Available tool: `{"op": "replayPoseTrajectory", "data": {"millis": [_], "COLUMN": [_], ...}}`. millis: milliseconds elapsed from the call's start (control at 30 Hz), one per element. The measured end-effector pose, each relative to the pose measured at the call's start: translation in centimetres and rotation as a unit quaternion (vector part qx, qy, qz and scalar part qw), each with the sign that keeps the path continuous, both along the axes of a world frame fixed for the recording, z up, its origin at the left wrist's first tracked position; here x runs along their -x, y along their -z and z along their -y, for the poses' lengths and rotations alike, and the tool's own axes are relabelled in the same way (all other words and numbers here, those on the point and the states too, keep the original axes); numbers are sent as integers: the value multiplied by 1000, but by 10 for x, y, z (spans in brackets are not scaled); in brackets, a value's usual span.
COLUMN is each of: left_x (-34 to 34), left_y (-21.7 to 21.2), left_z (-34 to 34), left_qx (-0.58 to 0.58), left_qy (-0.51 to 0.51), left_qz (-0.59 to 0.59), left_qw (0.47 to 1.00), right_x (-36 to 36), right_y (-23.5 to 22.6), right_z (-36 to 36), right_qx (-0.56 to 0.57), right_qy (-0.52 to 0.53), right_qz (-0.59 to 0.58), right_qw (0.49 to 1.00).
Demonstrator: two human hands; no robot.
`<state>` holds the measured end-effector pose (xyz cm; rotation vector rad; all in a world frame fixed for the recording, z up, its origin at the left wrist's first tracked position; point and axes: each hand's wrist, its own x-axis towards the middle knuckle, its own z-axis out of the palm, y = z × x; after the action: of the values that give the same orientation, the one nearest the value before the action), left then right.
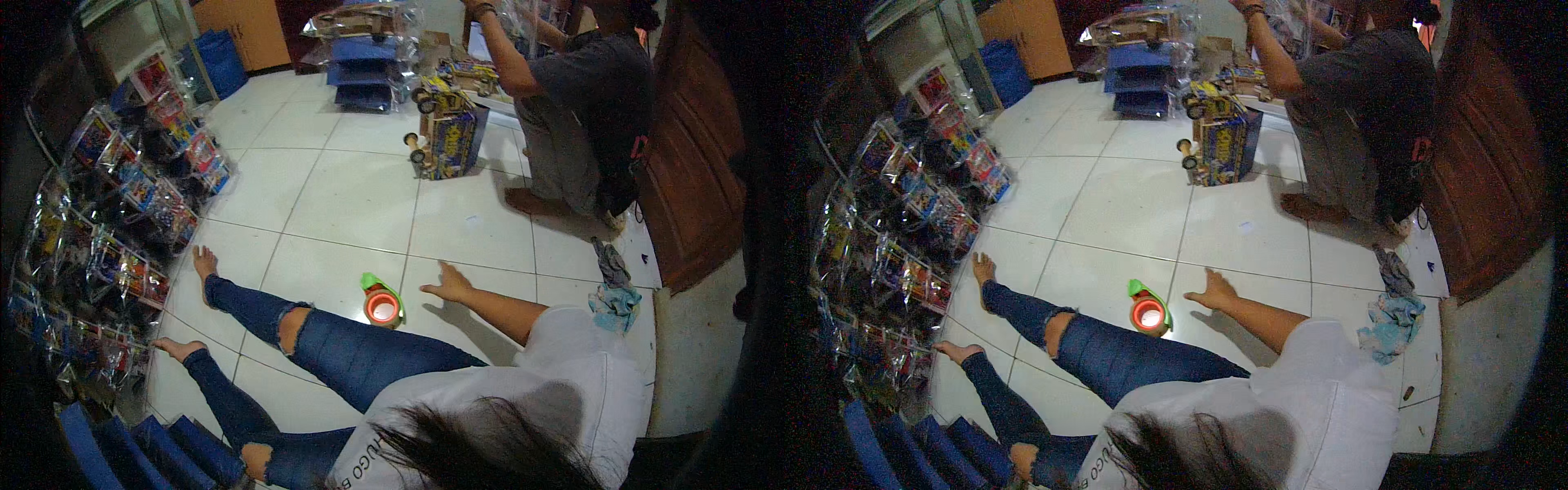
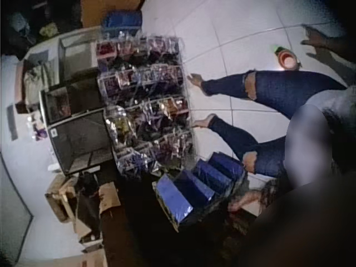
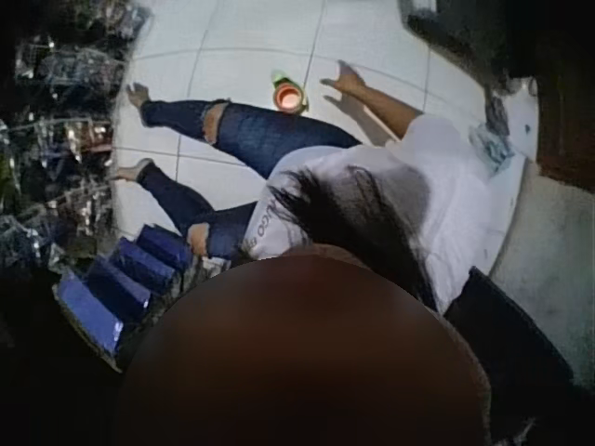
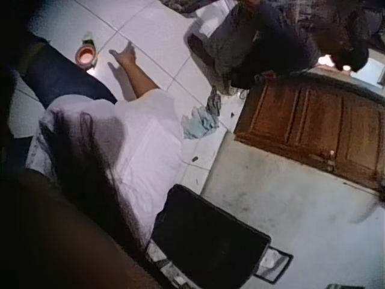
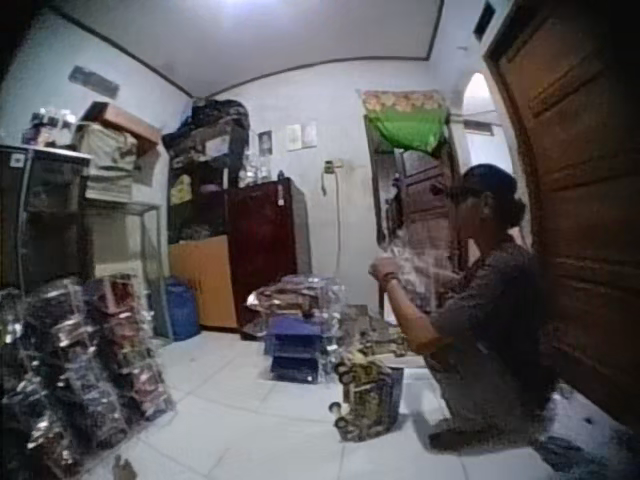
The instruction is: The person sits on the floor and wraps several small toy boxes in clear plastic film using a handheld tape dispenser. They place each toy in a plastic bag, seal it with tape, and set the wrapped item aside. The process is repeated for multiple toys.
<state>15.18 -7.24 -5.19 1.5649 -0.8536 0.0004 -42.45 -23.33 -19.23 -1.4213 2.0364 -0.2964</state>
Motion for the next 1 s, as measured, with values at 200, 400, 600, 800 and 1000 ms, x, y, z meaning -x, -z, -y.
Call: {"op": "replayPoseTrajectory", "data": {"millis": [200, 400, 600, 800, 1000], "left_x": [96, 52, 150, 189, 185], "left_y": [-26, -115, -113, -106, -108], "left_z": [-15, 101, 95, 79, 63], "left_qx": [59, -27, -113, -101, -98], "left_qy": [287, 503, 445, 440, 403], "left_qz": [26, 231, 257, 282, 280], "left_qw": [956, 833, 850, 846, 866], "right_x": [-68, -108, -108, -67, -6], "right_y": [63, 34, 51, 71, 73], "right_z": [29, 37, 22, 8, 21], "right_qx": [-78, -65, -59, 37, 63], "right_qy": [4, 58, -33, 62, 181], "right_qz": [105, 131, 0, 9, -19], "right_qw": [991, 988, 998, 997, 981]}}
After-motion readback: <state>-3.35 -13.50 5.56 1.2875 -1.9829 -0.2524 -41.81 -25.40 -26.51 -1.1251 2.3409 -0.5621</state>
